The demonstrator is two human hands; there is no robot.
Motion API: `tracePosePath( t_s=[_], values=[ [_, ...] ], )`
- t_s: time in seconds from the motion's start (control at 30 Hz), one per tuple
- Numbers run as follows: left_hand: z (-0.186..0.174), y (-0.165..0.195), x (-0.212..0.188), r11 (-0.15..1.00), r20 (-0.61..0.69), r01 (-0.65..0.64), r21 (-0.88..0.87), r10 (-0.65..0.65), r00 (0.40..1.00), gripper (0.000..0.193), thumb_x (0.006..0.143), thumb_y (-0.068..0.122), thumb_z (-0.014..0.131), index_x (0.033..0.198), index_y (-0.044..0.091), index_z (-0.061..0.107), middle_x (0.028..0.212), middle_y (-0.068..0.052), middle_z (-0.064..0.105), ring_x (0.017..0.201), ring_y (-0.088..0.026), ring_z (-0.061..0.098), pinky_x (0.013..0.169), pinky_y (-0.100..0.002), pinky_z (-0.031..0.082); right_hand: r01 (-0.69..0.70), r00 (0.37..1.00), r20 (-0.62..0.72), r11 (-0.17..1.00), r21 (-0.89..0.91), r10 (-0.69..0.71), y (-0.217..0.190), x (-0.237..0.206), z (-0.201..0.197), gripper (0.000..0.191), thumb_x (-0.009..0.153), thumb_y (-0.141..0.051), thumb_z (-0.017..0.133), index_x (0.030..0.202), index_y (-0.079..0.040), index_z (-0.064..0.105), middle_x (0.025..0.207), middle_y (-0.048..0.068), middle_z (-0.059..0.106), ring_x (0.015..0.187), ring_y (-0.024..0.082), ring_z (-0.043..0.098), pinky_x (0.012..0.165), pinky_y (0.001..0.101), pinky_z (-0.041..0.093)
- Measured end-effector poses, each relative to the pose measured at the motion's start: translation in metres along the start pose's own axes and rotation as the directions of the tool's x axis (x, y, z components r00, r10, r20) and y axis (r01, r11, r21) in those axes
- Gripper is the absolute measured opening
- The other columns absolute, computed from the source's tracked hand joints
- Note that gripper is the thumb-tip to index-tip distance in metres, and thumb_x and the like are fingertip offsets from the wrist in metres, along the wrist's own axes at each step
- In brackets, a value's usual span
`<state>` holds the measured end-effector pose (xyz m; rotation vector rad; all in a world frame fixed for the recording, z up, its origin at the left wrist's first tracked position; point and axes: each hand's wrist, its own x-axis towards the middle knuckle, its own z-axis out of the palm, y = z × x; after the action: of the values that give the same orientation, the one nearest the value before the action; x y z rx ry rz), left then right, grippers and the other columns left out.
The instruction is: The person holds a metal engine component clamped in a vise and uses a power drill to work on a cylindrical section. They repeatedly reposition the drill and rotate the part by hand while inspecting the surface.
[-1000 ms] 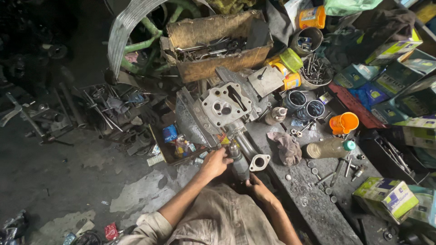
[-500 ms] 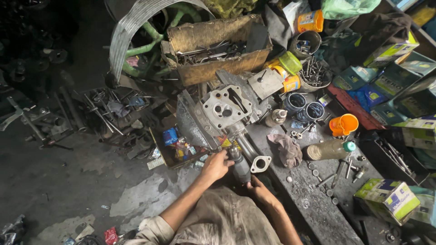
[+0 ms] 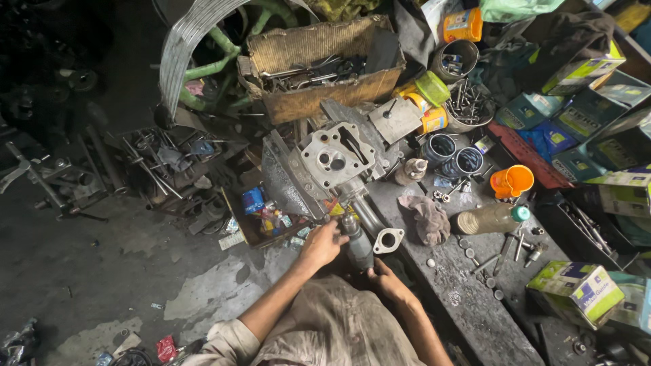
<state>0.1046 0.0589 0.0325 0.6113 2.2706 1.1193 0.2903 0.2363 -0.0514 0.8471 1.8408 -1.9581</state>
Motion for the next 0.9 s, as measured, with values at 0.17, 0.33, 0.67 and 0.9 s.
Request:
tracePosePath(
  t_s=[0.17,0.33,0.67,0.9],
  values=[
    [0.0039,-0.0064,0.0013,1.0,-0.005,0.019,0.005,-0.019,1.0,0.046,0.085,0.029,0.079,0.123,0.008,0.064,0.111,-0.015,0.075,0.105,-0.035,0.071,0.091,-0.046,0.055,-0.005,1.0,0.016,0.997,0.075,0.004,0.0007,0.0003,0.0002,0.053,0.099,-0.015,0.058,0.15,-0.004,0.047,0.134,0.012,0.065,0.122,0.023,0.058,0.108,0.0361,0.044],
    [0.0011,-0.0085,0.0034,0.999,0.054,0.041,0.026,-0.042,0.998,0.052,0.086,0.028,0.078,0.131,0.01,0.061,0.115,-0.015,0.074,0.107,-0.034,0.07,0.092,-0.044,0.054,-0.016,1.0,0.021,1.0,0.01,0.016,-0.0002,-0.0005,-0.0001,0.055,0.099,-0.015,0.059,0.151,-0.005,0.044,0.14,0.011,0.062,0.128,0.022,0.056,0.11,0.0348,0.042],
    [-0.0004,-0.0084,0.0059,0.999,0.068,0.046,-0.002,-0.046,0.997,0.053,0.087,0.024,0.078,0.135,0.009,0.06,0.116,-0.014,0.075,0.11,-0.032,0.07,0.094,-0.043,0.054,-0.013,1.0,-0.017,1.0,0.016,0.014,-0.0023,-0.0004,0.0018,0.056,0.099,-0.018,0.059,0.151,-0.002,0.043,0.142,0.013,0.061,0.13,0.024,0.054,0.112,0.0353,0.041],
    [-0.0001,-0.009,0.0075,0.998,0.075,0.066,-0.016,-0.065,0.995,0.058,0.085,0.021,0.078,0.138,0.01,0.056,0.117,-0.014,0.074,0.109,-0.031,0.07,0.094,-0.042,0.054,0.032,0.999,0.003,0.999,-0.034,-0.032,-0.0047,-0.0028,0.0011,0.052,0.099,-0.017,0.058,0.148,-0.003,0.048,0.137,0.01,0.063,0.126,0.021,0.056,0.11,0.0353,0.042]
  ],
)
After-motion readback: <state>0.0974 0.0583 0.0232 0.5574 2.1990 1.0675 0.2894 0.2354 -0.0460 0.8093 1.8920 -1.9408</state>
